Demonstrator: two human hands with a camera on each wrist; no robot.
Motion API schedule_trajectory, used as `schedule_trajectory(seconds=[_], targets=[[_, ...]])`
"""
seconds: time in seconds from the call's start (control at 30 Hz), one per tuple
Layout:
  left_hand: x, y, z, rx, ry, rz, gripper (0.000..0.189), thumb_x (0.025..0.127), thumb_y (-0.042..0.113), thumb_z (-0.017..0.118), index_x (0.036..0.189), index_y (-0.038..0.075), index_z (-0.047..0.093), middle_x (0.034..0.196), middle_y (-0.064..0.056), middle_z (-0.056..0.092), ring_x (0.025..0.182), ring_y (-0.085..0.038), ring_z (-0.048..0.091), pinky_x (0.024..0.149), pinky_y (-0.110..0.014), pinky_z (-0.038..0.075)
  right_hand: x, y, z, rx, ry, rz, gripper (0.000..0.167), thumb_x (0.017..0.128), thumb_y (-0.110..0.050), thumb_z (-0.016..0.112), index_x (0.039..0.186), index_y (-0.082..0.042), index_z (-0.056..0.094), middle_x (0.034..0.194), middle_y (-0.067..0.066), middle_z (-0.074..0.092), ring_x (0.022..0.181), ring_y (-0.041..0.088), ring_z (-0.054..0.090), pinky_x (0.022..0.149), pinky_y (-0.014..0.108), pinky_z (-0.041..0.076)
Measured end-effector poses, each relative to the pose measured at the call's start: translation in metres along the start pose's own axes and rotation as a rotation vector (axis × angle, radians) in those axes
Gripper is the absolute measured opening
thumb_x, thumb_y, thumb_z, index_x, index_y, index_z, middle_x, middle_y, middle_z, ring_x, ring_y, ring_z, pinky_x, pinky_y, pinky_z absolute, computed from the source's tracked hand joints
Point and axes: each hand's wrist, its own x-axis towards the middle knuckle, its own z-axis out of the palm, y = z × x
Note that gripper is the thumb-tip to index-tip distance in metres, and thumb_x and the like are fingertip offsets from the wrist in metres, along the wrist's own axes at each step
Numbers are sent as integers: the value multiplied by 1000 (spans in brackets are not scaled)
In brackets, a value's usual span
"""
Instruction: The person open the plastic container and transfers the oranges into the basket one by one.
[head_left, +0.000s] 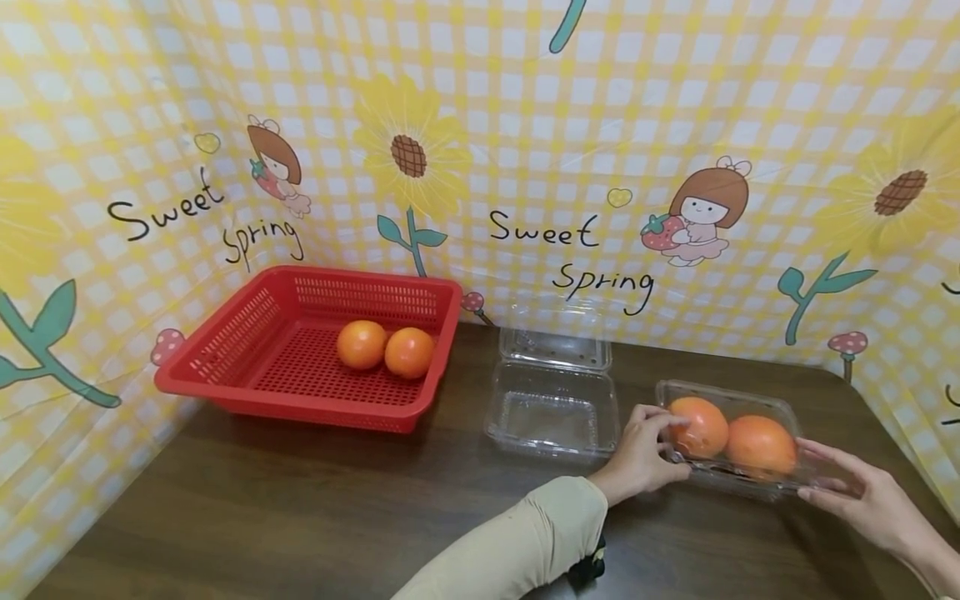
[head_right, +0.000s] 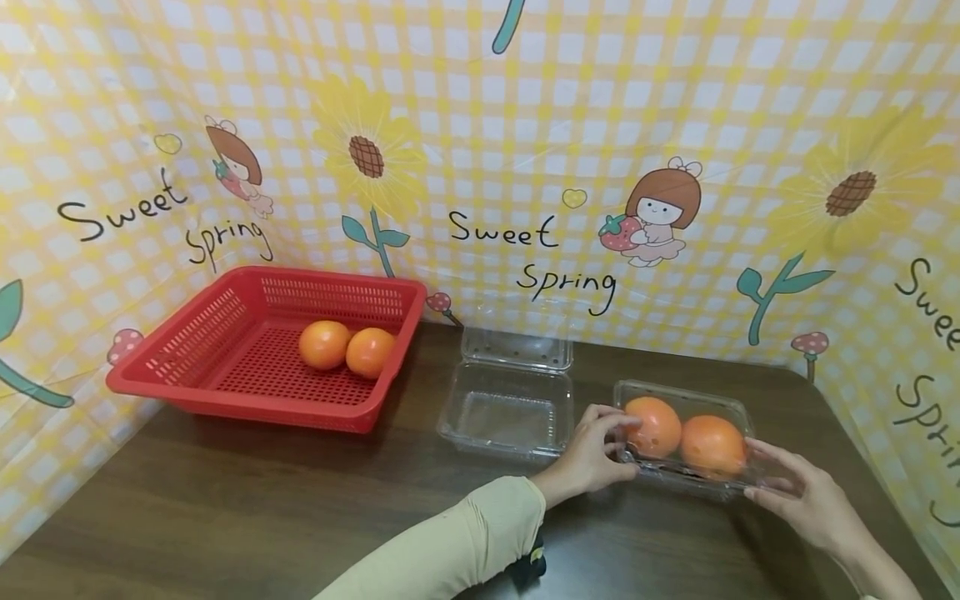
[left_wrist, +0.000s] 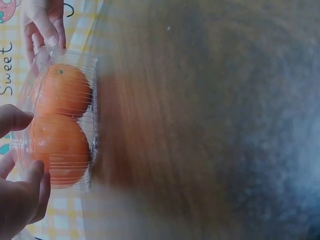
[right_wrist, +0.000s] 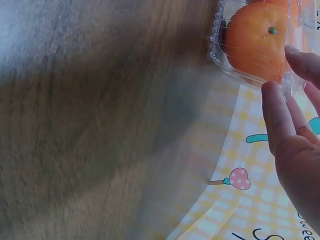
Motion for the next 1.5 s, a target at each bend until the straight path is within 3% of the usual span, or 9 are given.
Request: schedule_trajectory(seconds=[0.1,0.33,0.53,0.73,0.97,1.07,1.27,1.5], targets=[[0,1,-2,67,1,26,52,60,-7,71,109,5,60,112,1,38,77,0,52,67,-8,42,1,0,-1,13,-14,5,62,70,10,66,127,-1,43,111,-35,40,87,-14,47,60,10,44],[0,5,-3,225,-16,49,50,63,2,73,111,7,59,132,-2,38,78,1,54,66,-4,39,4,-2,-3,3,-25,16,61,70,8,67,126,-1,44,111,-35,41,84,-11,50,60,12,45],[3,3,-3,203,-48,48,49,66,2,74,112,7,58,132,-3,38,80,0,54,66,-5,40,3,-1,-4,11,-36,0,61,70,11,64,126,-4,45,113,-35,40,84,-11,50,59,13,46],[4,3,-2,218,-50,32,52,65,1,74,113,8,57,130,-1,38,72,2,52,64,-5,40,3,-2,-4,0,-26,20,61,71,12,64,125,-10,48,110,-36,40,80,-10,51,56,17,48],[6,3,-3,251,-47,40,56,65,3,75,117,8,56,130,-1,39,69,2,52,63,-5,39,2,-3,-5,-59,-29,44,55,74,5,65,124,-3,46,108,-37,39,79,-10,51,53,28,50],[6,3,-3,219,-42,31,54,65,2,75,115,7,57,128,-1,40,72,1,52,63,-5,40,1,-2,-5,-69,-26,51,52,75,3,65,123,-1,46,108,-37,39,79,-10,52,53,30,50],[5,4,-2,124,-2,-30,51,63,-1,76,111,7,60,116,2,47,71,0,52,62,-7,42,0,-1,-4,-68,-15,17,51,75,5,64,123,0,46,110,-36,41,79,-8,54,54,21,49],[3,7,-4,122,15,-44,51,63,1,77,111,7,61,104,1,49,68,0,53,60,-7,42,1,-2,-3,-89,-1,8,49,76,4,64,121,1,47,110,-36,41,79,-9,54,56,14,46]])
